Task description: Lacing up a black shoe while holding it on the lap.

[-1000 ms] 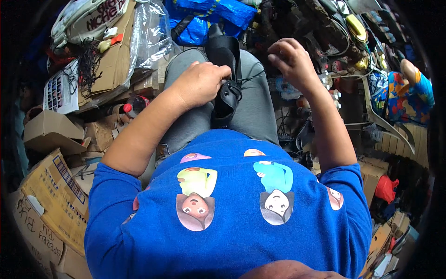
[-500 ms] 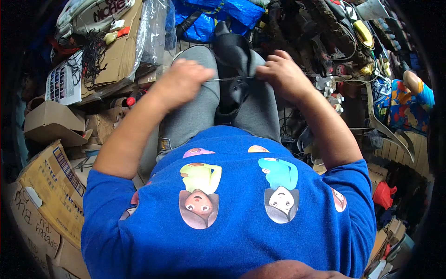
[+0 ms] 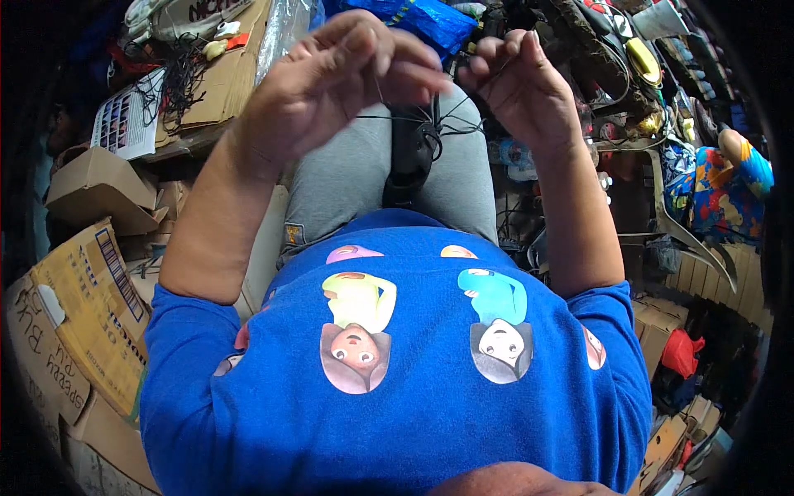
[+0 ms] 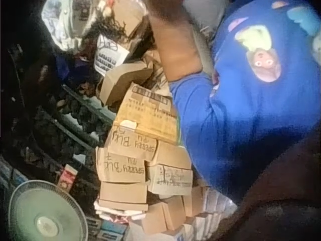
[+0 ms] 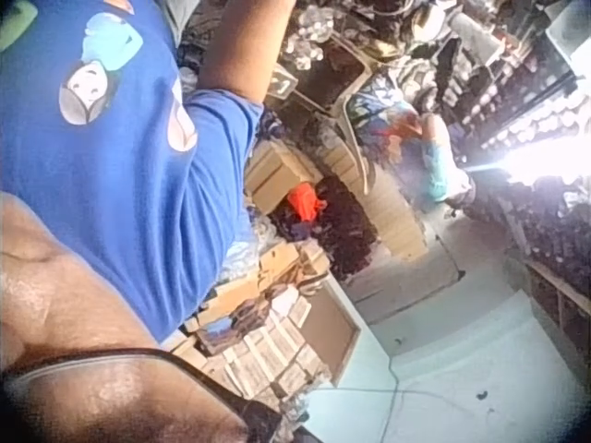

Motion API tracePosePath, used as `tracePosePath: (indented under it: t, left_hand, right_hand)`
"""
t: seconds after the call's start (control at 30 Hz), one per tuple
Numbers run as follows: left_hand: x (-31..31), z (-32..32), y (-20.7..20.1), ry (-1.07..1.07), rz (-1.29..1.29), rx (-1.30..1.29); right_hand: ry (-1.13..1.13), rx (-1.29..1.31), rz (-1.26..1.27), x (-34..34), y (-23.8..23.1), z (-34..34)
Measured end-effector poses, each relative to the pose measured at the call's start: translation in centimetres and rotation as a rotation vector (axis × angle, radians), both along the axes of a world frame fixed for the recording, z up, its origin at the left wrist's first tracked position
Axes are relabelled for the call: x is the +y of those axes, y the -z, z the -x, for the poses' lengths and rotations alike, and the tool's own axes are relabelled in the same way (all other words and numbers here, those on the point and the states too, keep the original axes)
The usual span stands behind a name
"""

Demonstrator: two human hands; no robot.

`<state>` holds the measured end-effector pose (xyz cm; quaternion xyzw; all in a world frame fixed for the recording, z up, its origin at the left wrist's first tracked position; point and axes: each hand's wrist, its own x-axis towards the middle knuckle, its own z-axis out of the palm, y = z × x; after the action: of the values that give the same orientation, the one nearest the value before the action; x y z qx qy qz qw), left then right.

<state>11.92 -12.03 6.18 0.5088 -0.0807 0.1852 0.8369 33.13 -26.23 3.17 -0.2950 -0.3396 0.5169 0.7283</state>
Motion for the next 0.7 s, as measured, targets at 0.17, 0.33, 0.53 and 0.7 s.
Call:
tracePosePath:
  t: [0.17, 0.33, 0.53, 0.7]
  left_hand:
    - [1.3, 3.0, 1.9, -0.079, -1.032, 0.582]
    - [13.9, 11.4, 1.6, -0.751, -1.581, 0.752]
    - [25.0, 27.2, -9.9, -1.47, -1.992, 1.454]
    - [15.4, 16.1, -0.3, -1.138, -1.323, 0.947]
  right_hand:
    - [-0.109, -0.95, 0.441, -4.9, 1.2, 0.2]
    - [0.207, -1.399, 1.103, -17.3, 7.2, -8.8]
    - [0.375, -1.489, 2.005, -46.8, 8.5, -23.1]
    - [0.146, -1.341, 1.438, -29.1, 13.0, -15.6]
